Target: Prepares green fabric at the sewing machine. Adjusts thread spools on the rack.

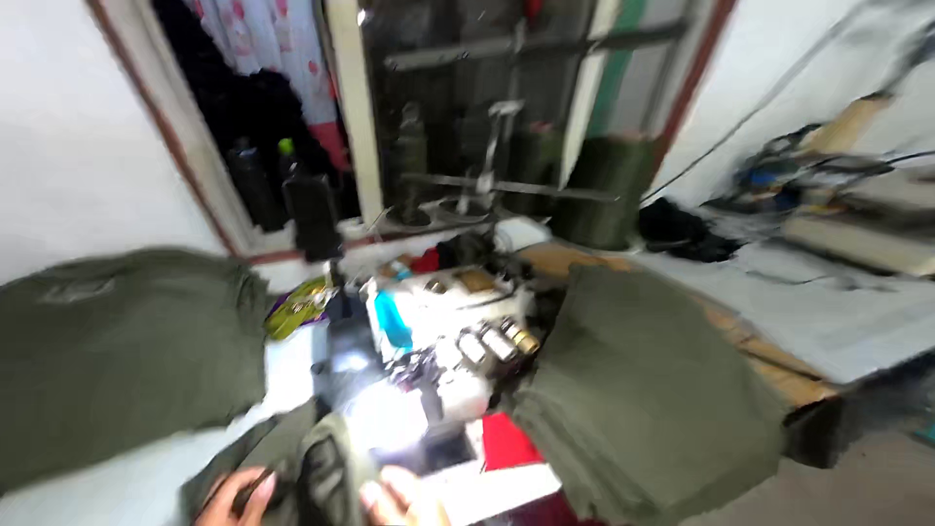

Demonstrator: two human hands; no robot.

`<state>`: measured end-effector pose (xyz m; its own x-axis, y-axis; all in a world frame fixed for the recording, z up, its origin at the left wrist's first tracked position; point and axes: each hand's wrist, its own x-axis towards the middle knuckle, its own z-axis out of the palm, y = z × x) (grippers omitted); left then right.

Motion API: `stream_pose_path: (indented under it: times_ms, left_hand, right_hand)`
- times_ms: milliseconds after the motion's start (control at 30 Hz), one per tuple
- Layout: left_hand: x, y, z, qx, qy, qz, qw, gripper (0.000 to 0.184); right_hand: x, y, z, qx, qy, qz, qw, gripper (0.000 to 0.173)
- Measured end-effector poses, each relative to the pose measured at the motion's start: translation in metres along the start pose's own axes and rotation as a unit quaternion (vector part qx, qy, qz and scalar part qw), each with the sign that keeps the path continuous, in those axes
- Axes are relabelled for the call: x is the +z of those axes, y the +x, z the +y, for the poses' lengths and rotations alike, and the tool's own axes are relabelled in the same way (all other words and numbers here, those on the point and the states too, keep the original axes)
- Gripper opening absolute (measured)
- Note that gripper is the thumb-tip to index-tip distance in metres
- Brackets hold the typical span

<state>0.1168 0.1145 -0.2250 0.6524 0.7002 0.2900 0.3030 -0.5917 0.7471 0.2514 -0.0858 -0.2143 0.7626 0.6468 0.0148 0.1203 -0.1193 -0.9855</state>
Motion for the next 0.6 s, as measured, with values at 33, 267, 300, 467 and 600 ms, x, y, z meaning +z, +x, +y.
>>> stream_pose_path:
  times_ms: [33, 267, 300, 467, 600]
  left_hand:
    - [-0.005, -0.013, 0.015, -0.003, 0.011, 0.009, 1.000, 0.026]
    - [-0.013, -0.042, 0.070, 0.112, 0.016, -0.022, 0.993, 0.013]
    - [-0.018, -0.038, 0.072, 0.113, 0.024, -0.022, 0.993, 0.013]
    - [-0.053, 0.018, 0.078, 0.129, 0.164, 0.057, 0.976, 0.021]
    - [-0.036, 0.044, 0.065, 0.030, 0.197, 0.104, 0.974, 0.024]
  right_hand:
    - [-0.004, -0.006, -0.006, -0.006, -0.045, 0.036, 0.998, 0.029]
    - [0.005, -0.012, -0.016, -0.148, -0.135, 0.193, 0.960, 0.022]
    - [0.005, -0.012, -0.013, -0.132, -0.126, 0.180, 0.967, 0.022]
    - [-0.022, -0.017, 0.001, -0.082, -0.122, 0.146, 0.978, 0.020]
    - [-0.049, 0.012, 0.020, -0.106, -0.193, 0.244, 0.944, 0.020]
